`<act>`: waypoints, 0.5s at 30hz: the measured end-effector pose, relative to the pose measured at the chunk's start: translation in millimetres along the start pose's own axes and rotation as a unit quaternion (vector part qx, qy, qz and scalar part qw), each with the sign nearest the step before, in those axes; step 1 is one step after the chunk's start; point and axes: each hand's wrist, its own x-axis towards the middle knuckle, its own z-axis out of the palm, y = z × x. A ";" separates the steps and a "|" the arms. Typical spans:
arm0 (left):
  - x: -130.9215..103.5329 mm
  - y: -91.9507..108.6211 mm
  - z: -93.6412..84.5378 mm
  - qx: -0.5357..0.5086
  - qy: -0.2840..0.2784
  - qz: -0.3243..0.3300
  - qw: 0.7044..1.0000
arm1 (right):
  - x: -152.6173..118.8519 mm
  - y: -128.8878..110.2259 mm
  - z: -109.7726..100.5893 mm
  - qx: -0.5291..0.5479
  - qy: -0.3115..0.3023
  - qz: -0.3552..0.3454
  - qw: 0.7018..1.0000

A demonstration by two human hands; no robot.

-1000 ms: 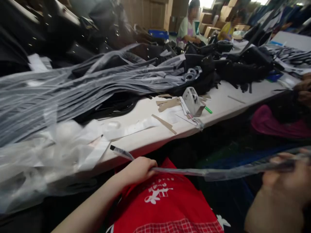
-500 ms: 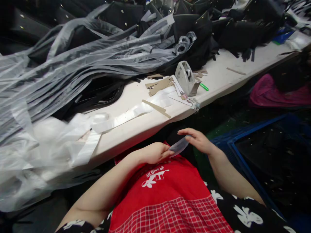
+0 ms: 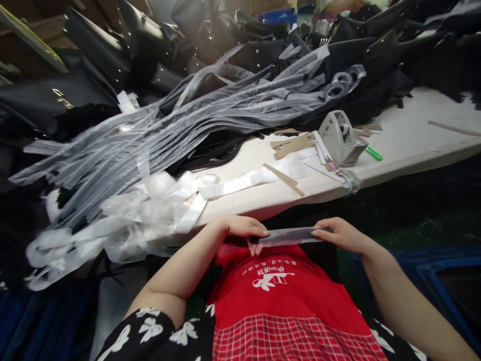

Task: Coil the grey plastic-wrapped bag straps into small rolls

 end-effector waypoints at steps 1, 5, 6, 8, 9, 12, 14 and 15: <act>1.7 -3.6 -0.5 -0.004 0.010 0.001 1.000 | 0.3 0.7 1.5 -0.002 0.004 0.003 1.000; 8.2 -12.9 0.6 0.002 0.041 0.003 0.999 | -2.6 0.7 0.3 -0.003 0.014 0.015 1.000; 8.0 -13.2 2.1 0.010 0.037 0.002 0.999 | -4.7 0.3 -2.8 0.001 0.004 0.013 1.000; 5.5 -10.2 6.9 0.001 0.013 0.010 1.000 | -9.2 -1.0 -9.1 0.006 -0.025 0.003 1.000; 3.9 -6.2 10.0 -0.027 0.000 0.025 0.999 | -10.7 -2.2 -10.5 0.002 -0.036 -0.002 0.999; 3.7 18.2 18.2 -0.181 0.017 0.136 0.974 | -6.8 -10.0 2.8 -0.038 -0.013 -0.010 0.999; 10.5 42.4 19.9 -0.272 0.104 0.268 0.918 | 2.8 -21.0 28.4 -0.041 0.019 -0.016 0.999; 16.1 54.3 18.9 -0.290 0.168 0.339 0.879 | 7.8 -28.4 44.2 -0.022 0.022 -0.021 0.999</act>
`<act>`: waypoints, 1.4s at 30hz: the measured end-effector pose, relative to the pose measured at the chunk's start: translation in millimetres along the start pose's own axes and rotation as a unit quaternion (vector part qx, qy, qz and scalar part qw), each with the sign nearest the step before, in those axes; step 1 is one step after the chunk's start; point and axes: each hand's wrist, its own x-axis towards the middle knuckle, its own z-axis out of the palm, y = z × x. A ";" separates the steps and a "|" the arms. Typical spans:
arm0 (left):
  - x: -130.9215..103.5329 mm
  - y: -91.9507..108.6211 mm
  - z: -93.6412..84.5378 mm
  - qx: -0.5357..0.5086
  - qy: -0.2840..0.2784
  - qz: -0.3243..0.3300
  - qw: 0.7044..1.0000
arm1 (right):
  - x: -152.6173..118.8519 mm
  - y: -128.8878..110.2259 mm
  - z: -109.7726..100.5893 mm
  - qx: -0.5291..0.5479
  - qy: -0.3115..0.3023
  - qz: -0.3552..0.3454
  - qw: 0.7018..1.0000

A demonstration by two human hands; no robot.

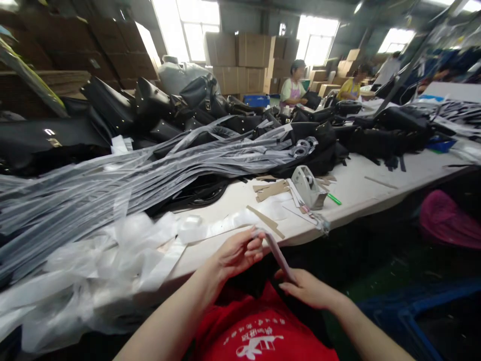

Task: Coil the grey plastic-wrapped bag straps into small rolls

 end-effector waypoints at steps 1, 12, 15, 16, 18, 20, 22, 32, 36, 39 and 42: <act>10.8 2.3 5.2 0.009 0.050 0.092 0.994 | 3.7 -8.7 15.5 0.030 -0.019 -0.005 0.999; -1.3 -78.4 3.7 0.621 -0.056 0.148 0.768 | -14.5 -3.8 -42.2 0.355 0.184 0.008 0.916; -12.6 -79.8 18.9 0.497 -0.061 0.068 0.863 | -19.0 9.3 -60.2 0.163 0.225 0.039 0.960; -14.2 -78.5 24.1 0.432 -0.065 0.036 0.899 | -20.6 8.8 -59.0 0.093 0.240 0.015 0.966; -14.2 -74.7 34.8 0.291 -0.079 -0.015 0.953 | -21.2 2.3 -43.7 0.010 0.229 -0.053 0.972; -8.8 -68.7 44.2 0.191 -0.072 -0.006 0.979 | -16.3 -7.4 -12.3 0.027 0.173 -0.075 0.982; 3.0 -60.3 47.7 0.157 0.001 0.096 0.983 | -8.4 -17.2 27.4 0.091 0.118 -0.042 0.988; 20.1 -69.4 4.0 0.504 0.104 0.285 0.809 | -40.9 -42.7 -11.9 0.259 0.120 -0.067 0.956; 7.7 -85.9 17.4 0.537 0.053 0.188 0.821 | -38.2 -29.8 -64.7 0.123 0.198 0.018 0.972; 3.7 -85.1 33.7 0.387 0.031 0.049 0.920 | -29.6 -21.2 -71.8 -0.039 0.273 -0.007 0.961; 4.6 -76.2 49.5 0.163 0.005 -0.044 0.986 | -21.5 -16.9 -42.0 -0.025 0.182 -0.084 0.979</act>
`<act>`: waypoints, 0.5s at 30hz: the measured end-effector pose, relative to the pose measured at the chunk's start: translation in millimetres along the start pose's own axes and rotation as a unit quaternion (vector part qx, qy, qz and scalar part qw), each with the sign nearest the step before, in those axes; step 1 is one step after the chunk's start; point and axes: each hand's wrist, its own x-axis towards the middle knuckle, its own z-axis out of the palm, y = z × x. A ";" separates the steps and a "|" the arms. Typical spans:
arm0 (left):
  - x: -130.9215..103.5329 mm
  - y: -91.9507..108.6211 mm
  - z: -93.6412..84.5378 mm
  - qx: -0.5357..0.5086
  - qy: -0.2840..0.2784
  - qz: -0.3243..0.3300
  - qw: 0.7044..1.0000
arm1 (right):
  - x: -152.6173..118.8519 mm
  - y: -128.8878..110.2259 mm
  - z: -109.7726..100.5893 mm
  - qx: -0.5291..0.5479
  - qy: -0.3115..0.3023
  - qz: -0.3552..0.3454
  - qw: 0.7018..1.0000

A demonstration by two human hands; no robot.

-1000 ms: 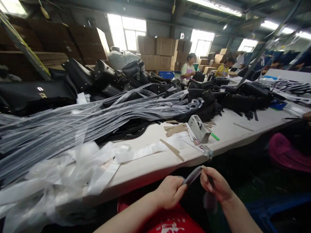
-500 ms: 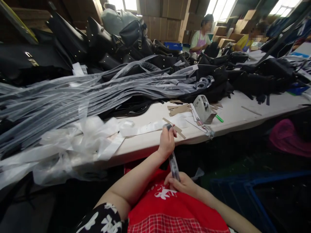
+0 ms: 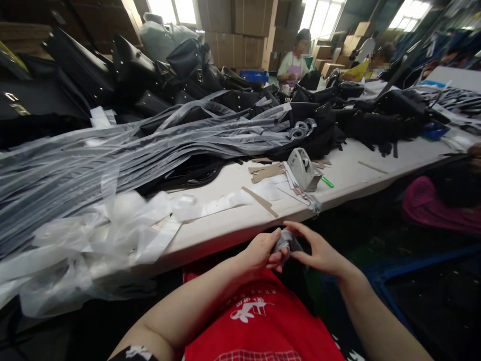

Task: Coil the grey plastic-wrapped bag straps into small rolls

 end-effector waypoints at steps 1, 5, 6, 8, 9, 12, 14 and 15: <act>1.8 4.8 2.5 -0.056 0.002 0.007 0.998 | -3.3 -0.8 16.5 0.040 -0.048 0.007 0.998; 16.9 15.8 -2.5 -0.120 0.142 0.152 0.971 | -20.2 -13.5 72.8 0.156 -0.191 0.090 0.965; 20.1 14.8 -7.7 -0.086 0.184 0.191 0.960 | -24.2 -17.9 75.9 0.185 -0.232 0.092 0.951; 22.4 7.6 -19.7 0.047 0.231 0.245 0.940 | -29.0 -24.5 64.6 0.246 -0.272 0.083 0.927; 21.1 2.0 -25.1 0.133 0.228 0.257 0.930 | -29.0 -25.4 51.8 0.265 -0.266 0.077 0.924; 11.0 -14.5 -31.5 0.337 0.148 0.241 0.898 | -19.5 -16.1 4.8 0.238 -0.175 0.075 0.952; 4.4 -19.1 -26.1 0.353 0.108 0.180 0.912 | -10.1 -4.7 -18.2 0.133 -0.074 0.076 0.985; 1.9 -18.6 -21.3 0.322 0.100 0.137 0.931 | -6.0 0.5 -24.3 0.065 -0.018 0.066 0.996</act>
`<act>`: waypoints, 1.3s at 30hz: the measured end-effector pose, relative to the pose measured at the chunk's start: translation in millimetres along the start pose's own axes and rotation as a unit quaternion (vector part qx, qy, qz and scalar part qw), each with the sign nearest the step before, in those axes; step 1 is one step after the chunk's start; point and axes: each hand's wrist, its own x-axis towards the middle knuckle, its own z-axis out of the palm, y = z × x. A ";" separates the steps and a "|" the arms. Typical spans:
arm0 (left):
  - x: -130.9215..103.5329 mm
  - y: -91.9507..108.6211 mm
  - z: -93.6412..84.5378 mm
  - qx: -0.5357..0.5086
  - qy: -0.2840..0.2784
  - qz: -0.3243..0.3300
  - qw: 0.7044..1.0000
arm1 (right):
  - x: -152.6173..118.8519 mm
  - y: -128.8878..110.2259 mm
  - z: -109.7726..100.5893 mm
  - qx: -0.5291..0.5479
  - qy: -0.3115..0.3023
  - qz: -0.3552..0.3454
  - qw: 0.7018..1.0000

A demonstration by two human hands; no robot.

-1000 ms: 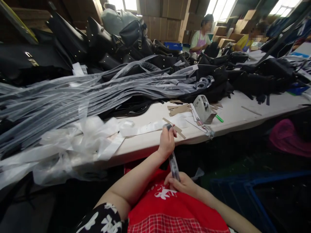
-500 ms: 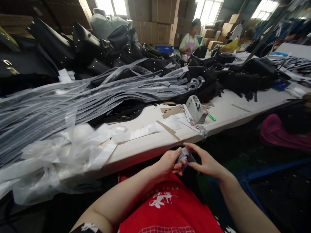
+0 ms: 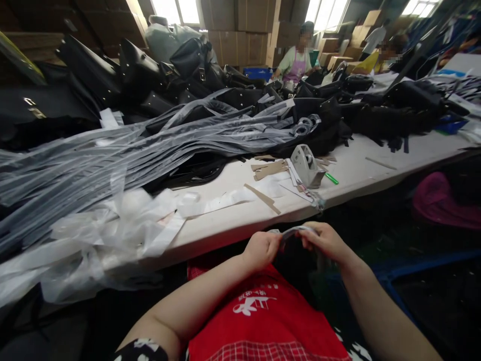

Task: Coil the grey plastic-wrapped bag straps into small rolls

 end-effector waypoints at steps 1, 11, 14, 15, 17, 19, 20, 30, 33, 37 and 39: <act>-1.7 5.5 2.7 -0.048 -0.015 -0.048 0.998 | 3.7 3.5 -3.0 -0.060 0.048 -0.020 0.997; 18.6 47.0 -8.9 -0.376 0.086 -0.117 0.915 | 5.7 17.5 80.0 0.002 -0.089 0.014 0.996; 30.2 32.5 -23.6 -0.273 0.250 0.030 0.929 | -6.7 1.1 90.5 0.114 -0.243 0.021 0.963; 31.2 25.4 -26.9 -0.199 0.273 0.071 0.939 | -10.2 -5.4 87.1 0.157 -0.273 0.019 0.949; 28.0 11.4 -28.9 -0.047 0.235 0.107 0.965 | -12.5 -14.8 70.6 0.249 -0.245 0.016 0.937; 20.3 2.8 -25.7 0.059 0.136 0.098 0.984 | -6.7 -14.8 46.5 0.300 -0.161 0.020 0.940; 16.1 1.6 -23.2 0.087 0.091 0.086 0.988 | -1.3 -10.7 34.2 0.295 -0.137 0.028 0.945; 16.7 27.0 -39.7 -0.380 -0.097 -0.184 0.901 | 37.6 52.1 -3.3 0.088 -0.126 0.076 0.985; 23.7 33.5 -57.1 -0.494 -0.038 -0.189 0.848 | 38.2 53.1 -1.3 0.096 -0.140 0.098 0.981; 35.0 44.5 -77.5 -0.563 0.060 -0.134 0.813 | 39.6 52.2 17.1 0.050 -0.100 0.084 0.990; 42.8 44.1 -80.4 -0.542 0.129 -0.072 0.827 | 38.5 44.4 37.8 0.057 -0.119 0.079 0.988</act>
